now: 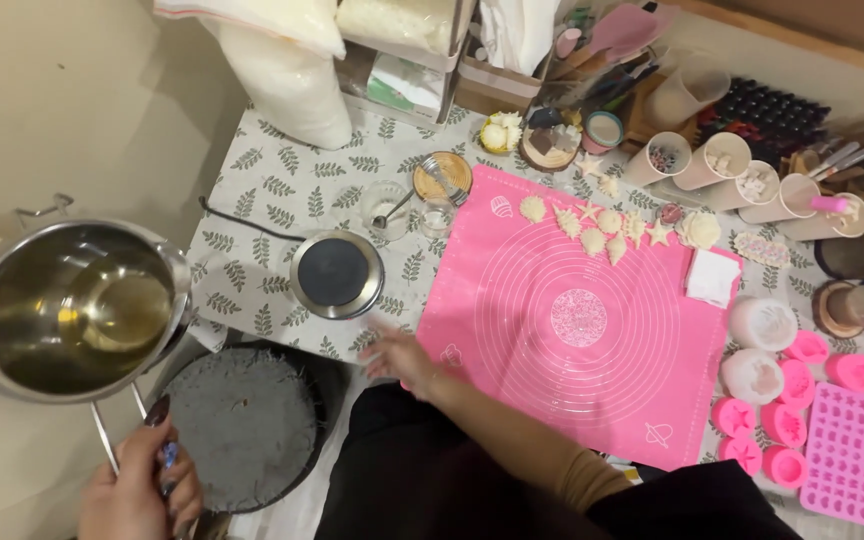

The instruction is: Pouring melted wax into pink silicone molds using a spoon to create small decorative candle shapes.

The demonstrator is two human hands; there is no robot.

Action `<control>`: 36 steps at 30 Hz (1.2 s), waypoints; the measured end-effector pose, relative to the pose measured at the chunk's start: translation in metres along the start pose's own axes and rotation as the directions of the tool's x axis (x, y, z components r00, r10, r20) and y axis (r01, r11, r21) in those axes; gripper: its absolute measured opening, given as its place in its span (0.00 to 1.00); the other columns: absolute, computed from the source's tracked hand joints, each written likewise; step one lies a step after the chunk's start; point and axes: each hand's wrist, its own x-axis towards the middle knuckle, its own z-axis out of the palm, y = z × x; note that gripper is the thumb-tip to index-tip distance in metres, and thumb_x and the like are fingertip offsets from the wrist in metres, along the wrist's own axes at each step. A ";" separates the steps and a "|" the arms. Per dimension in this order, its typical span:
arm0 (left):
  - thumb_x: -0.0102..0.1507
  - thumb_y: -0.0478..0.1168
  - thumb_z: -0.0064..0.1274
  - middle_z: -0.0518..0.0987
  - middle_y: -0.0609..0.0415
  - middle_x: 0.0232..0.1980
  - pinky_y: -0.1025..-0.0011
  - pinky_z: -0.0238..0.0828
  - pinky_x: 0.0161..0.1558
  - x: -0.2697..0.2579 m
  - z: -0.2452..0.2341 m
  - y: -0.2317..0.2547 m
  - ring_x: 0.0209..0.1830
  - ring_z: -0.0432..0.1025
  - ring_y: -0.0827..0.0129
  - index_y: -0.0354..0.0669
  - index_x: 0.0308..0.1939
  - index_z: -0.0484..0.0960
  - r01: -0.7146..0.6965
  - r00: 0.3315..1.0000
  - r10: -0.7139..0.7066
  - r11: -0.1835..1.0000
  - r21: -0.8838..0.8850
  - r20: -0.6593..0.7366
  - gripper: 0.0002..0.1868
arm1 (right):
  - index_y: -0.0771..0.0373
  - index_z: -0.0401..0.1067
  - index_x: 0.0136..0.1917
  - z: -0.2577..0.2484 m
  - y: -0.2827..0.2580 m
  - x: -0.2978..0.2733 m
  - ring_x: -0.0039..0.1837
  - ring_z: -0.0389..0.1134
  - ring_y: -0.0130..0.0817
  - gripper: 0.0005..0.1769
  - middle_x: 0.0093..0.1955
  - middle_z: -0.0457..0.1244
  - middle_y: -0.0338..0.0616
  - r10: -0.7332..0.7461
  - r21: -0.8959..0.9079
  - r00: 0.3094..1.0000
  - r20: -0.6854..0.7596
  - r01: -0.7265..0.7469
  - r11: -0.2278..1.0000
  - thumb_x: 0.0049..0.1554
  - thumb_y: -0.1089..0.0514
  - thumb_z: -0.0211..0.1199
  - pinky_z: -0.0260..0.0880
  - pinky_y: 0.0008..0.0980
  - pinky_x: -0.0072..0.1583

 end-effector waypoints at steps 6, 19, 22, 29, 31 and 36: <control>0.72 0.45 0.49 0.57 0.53 0.21 0.67 0.39 0.12 0.004 0.012 0.007 0.10 0.48 0.69 0.36 0.37 0.69 -0.046 0.998 0.045 0.998 0.035 0.032 0.16 | 0.51 0.40 0.86 0.008 -0.007 -0.009 0.46 0.71 0.34 0.44 0.56 0.70 0.49 -0.112 -0.025 0.989 -0.092 0.110 0.994 0.61 0.61 0.52 0.75 0.33 0.51; 0.68 0.40 0.49 0.58 0.56 0.20 0.71 0.38 0.13 -0.038 0.068 0.037 0.11 0.48 0.75 0.37 0.29 0.65 -0.056 0.993 0.051 0.997 0.047 0.103 0.15 | 0.46 0.33 0.85 0.025 -0.020 -0.016 0.55 0.70 0.34 0.47 0.67 0.66 0.45 -0.024 0.205 0.997 -0.076 0.039 0.978 0.60 0.60 0.52 0.68 0.33 0.58; 0.67 0.40 0.49 0.59 0.55 0.20 0.71 0.39 0.13 -0.041 0.071 0.035 0.10 0.49 0.74 0.37 0.29 0.67 -0.060 0.993 0.052 0.996 0.070 0.109 0.15 | 0.43 0.31 0.84 0.027 -0.028 -0.016 0.55 0.70 0.32 0.48 0.66 0.66 0.44 0.001 0.208 0.999 -0.044 0.008 0.978 0.59 0.60 0.52 0.68 0.33 0.59; 0.66 0.40 0.49 0.60 0.52 0.20 0.69 0.40 0.12 -0.030 0.068 0.021 0.10 0.50 0.71 0.34 0.30 0.70 -0.047 0.996 0.037 0.993 0.110 0.087 0.14 | 0.65 0.65 0.69 -0.002 -0.098 -0.010 0.44 0.72 0.37 0.25 0.44 0.68 0.48 -0.493 -0.471 0.775 -0.396 0.289 0.833 0.59 0.59 0.60 0.73 0.40 0.48; 0.67 0.40 0.50 0.60 0.52 0.20 0.69 0.40 0.12 -0.030 0.068 0.018 0.10 0.50 0.71 0.32 0.31 0.69 -0.055 0.994 0.043 0.991 0.122 0.101 0.15 | 0.67 0.62 0.69 -0.002 -0.160 -0.013 0.47 0.70 0.46 0.27 0.44 0.66 0.52 -0.801 -0.845 0.525 -0.287 0.255 0.470 0.59 0.57 0.63 0.71 0.44 0.51; 0.67 0.39 0.51 0.61 0.53 0.21 0.71 0.41 0.13 -0.032 0.074 0.014 0.11 0.51 0.73 0.32 0.33 0.73 -0.083 0.993 0.070 0.987 0.134 0.098 0.13 | 0.70 0.66 0.61 -0.024 -0.224 0.045 0.54 0.69 0.59 0.23 0.55 0.63 0.63 -0.869 -0.962 0.470 -0.152 0.132 0.240 0.54 0.60 0.64 0.70 0.49 0.52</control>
